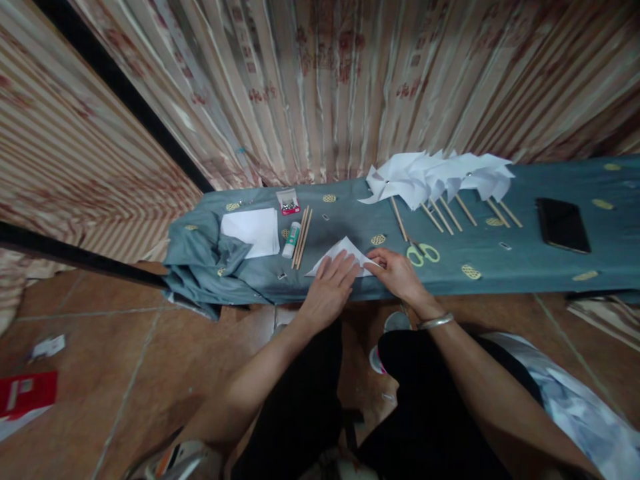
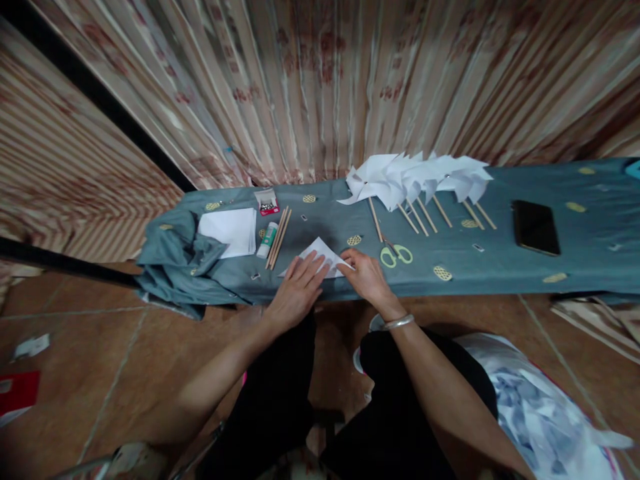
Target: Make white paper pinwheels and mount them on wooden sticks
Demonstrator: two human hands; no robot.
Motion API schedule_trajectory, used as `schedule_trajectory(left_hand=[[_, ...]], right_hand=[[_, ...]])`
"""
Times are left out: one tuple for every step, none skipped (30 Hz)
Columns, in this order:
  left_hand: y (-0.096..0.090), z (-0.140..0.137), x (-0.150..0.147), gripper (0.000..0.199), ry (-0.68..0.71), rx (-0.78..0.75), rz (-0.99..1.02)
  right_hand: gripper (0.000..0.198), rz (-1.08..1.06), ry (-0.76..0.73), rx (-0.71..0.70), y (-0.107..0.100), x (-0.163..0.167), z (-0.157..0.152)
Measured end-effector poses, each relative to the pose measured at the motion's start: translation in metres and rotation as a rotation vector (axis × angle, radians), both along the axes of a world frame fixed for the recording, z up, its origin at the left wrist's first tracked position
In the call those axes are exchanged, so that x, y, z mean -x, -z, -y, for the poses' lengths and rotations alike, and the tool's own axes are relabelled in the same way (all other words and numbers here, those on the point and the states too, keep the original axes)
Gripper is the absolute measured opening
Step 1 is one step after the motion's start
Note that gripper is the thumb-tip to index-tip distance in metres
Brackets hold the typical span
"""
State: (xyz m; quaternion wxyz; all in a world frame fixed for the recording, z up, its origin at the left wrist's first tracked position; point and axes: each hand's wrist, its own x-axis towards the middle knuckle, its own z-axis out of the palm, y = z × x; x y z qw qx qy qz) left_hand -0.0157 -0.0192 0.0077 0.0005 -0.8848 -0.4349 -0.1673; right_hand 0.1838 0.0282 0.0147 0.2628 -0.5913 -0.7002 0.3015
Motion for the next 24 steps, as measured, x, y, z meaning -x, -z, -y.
schedule_trajectory(left_hand=[[0.004, 0.003, -0.003, 0.052, -0.001, 0.014, -0.033], [0.008, 0.005, -0.005, 0.054, -0.017, 0.026, -0.052], [0.012, 0.006, -0.006, 0.056, -0.030, 0.041, -0.067], [0.015, 0.007, -0.005, 0.057, -0.043, 0.053, -0.074], [0.017, 0.007, -0.004, 0.059, -0.050, 0.064, -0.077], [0.019, 0.006, -0.003, 0.060, -0.051, 0.071, -0.077], [0.019, 0.006, -0.002, 0.061, -0.050, 0.075, -0.075], [0.020, 0.005, -0.001, 0.061, -0.047, 0.077, -0.072], [0.020, 0.005, 0.000, 0.061, -0.045, 0.078, -0.070], [0.020, 0.004, 0.000, 0.060, -0.045, 0.080, -0.067], [0.020, 0.004, 0.000, 0.060, -0.046, 0.082, -0.066], [0.019, 0.004, 0.000, 0.060, -0.048, 0.086, -0.065], [0.019, 0.003, 0.000, 0.059, -0.050, 0.090, -0.066], [0.019, 0.003, 0.000, 0.059, -0.052, 0.094, -0.068], [0.018, 0.002, -0.001, 0.059, -0.053, 0.098, -0.070], [0.018, 0.002, -0.001, 0.059, -0.054, 0.100, -0.071], [0.017, 0.001, -0.001, 0.059, -0.054, 0.100, -0.072], [0.017, 0.001, -0.001, 0.059, -0.054, 0.100, -0.072], [0.016, 0.001, -0.001, 0.058, -0.053, 0.100, -0.072], [0.016, 0.000, -0.001, 0.058, -0.053, 0.100, -0.072], [0.016, 0.000, -0.001, 0.058, -0.053, 0.102, -0.075], [0.015, 0.000, -0.001, 0.057, -0.053, 0.105, -0.078], [0.015, 0.000, -0.001, 0.057, -0.054, 0.109, -0.082], [0.015, -0.001, -0.001, 0.057, -0.054, 0.112, -0.086]], right_hand=[[0.012, 0.013, -0.004, -0.010, 0.000, 0.000, 0.000], [0.012, 0.032, -0.006, -0.025, 0.000, 0.000, 0.000], [0.012, 0.053, -0.007, -0.043, 0.001, 0.000, 0.000], [0.013, 0.075, -0.006, -0.061, 0.001, 0.000, 0.000], [0.014, 0.096, -0.005, -0.076, 0.002, 0.000, 0.000], [0.015, 0.113, -0.006, -0.087, 0.002, 0.001, 0.000], [0.016, 0.126, -0.012, -0.095, 0.003, 0.001, 0.000], [0.017, 0.137, -0.019, -0.105, 0.004, 0.001, 0.000], [0.018, 0.149, -0.026, -0.118, 0.004, 0.001, 0.000], [0.020, 0.162, -0.034, -0.136, 0.005, 0.001, 0.001], [0.021, 0.176, -0.041, -0.157, 0.005, 0.001, 0.001], [0.023, 0.192, -0.050, -0.177, 0.006, 0.001, 0.001], [0.024, 0.209, -0.058, -0.196, 0.006, 0.001, 0.001], [0.025, 0.224, -0.068, -0.212, 0.006, 0.001, 0.001], [0.025, 0.238, -0.078, -0.224, 0.007, 0.001, 0.001], [0.026, 0.248, -0.085, -0.234, 0.007, 0.001, 0.001], [0.026, 0.256, -0.089, -0.242, 0.007, 0.001, 0.000], [0.026, 0.262, -0.089, -0.247, 0.007, 0.000, 0.000], [0.026, 0.268, -0.087, -0.249, 0.008, 0.000, 0.000], [0.026, 0.274, -0.084, -0.250, 0.008, 0.000, -0.001], [0.026, 0.280, -0.082, -0.250, 0.008, 0.001, -0.001], [0.026, 0.285, -0.081, -0.251, 0.008, 0.001, -0.001], [0.026, 0.289, -0.083, -0.253, 0.008, 0.001, -0.001], [0.026, 0.292, -0.085, -0.255, 0.008, 0.001, -0.001]])
